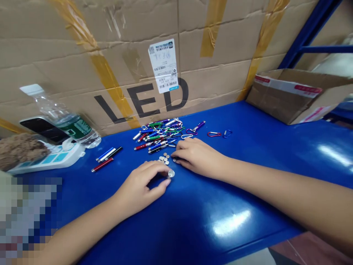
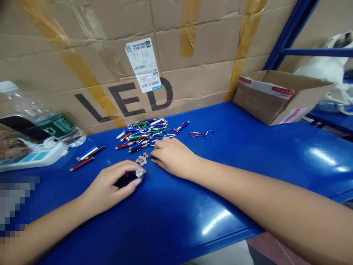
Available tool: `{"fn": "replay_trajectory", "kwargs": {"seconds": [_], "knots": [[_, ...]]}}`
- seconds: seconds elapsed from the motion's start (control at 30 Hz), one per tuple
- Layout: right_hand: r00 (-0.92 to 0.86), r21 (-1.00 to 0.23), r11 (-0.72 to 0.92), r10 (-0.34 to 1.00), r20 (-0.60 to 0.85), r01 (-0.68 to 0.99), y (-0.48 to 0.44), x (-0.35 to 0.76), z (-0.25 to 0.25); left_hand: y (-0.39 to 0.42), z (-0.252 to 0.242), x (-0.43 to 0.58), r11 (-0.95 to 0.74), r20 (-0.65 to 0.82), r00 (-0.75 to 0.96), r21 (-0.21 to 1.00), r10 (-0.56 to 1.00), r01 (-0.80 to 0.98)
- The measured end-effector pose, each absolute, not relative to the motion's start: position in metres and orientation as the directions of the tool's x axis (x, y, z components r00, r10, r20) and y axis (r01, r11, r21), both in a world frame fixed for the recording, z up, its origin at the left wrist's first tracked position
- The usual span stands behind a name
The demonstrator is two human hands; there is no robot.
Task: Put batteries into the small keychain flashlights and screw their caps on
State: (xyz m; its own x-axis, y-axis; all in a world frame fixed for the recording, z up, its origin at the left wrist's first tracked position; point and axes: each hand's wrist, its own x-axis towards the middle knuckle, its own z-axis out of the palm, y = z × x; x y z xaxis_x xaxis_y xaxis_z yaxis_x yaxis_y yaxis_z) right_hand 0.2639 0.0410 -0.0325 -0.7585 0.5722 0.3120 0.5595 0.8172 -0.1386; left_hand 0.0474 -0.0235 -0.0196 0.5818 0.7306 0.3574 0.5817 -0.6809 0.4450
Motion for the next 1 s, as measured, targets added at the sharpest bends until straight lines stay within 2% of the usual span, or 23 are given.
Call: {"fn": "replay_trajectory", "kwargs": {"seconds": [0.37, 0.5, 0.6, 0.7, 0.77, 0.87, 1.0], "knots": [[-0.766, -0.137, 0.811, 0.583, 0.269, 0.569, 0.048, 0.27, -0.03, -0.024, -0.022, 0.043, -0.696, 0.318, 0.629, 0.455, 0.71, 0.556], [-0.768, -0.185, 0.817, 0.577, 0.277, 0.547, 0.048, 0.273, -0.028, -0.024, -0.022, 0.044, -0.701, 0.323, 0.631, 0.45, 0.705, 0.553], [-0.761, -0.297, 0.837, 0.544, 0.354, 0.46, 0.043, 0.276, -0.018, -0.023, -0.022, 0.044, -0.706, 0.332, 0.632, 0.448, 0.701, 0.548], [-0.763, -0.426, 0.853, 0.484, 0.428, 0.302, 0.034, 0.278, -0.007, -0.023, -0.023, 0.043, -0.717, 0.342, 0.638, 0.444, 0.69, 0.538], [-0.772, -0.468, 0.859, 0.437, 0.463, 0.206, 0.027, 0.277, -0.002, -0.023, -0.023, 0.042, -0.726, 0.352, 0.642, 0.44, 0.681, 0.529], [-0.782, -0.466, 0.873, 0.388, 0.488, 0.142, 0.019, 0.273, -0.001, -0.023, -0.024, 0.041, -0.736, 0.365, 0.645, 0.429, 0.672, 0.524], [-0.797, -0.415, 0.897, 0.36, 0.485, 0.153, 0.014, 0.269, -0.005, -0.024, -0.024, 0.04, -0.736, 0.364, 0.645, 0.426, 0.672, 0.526]]}}
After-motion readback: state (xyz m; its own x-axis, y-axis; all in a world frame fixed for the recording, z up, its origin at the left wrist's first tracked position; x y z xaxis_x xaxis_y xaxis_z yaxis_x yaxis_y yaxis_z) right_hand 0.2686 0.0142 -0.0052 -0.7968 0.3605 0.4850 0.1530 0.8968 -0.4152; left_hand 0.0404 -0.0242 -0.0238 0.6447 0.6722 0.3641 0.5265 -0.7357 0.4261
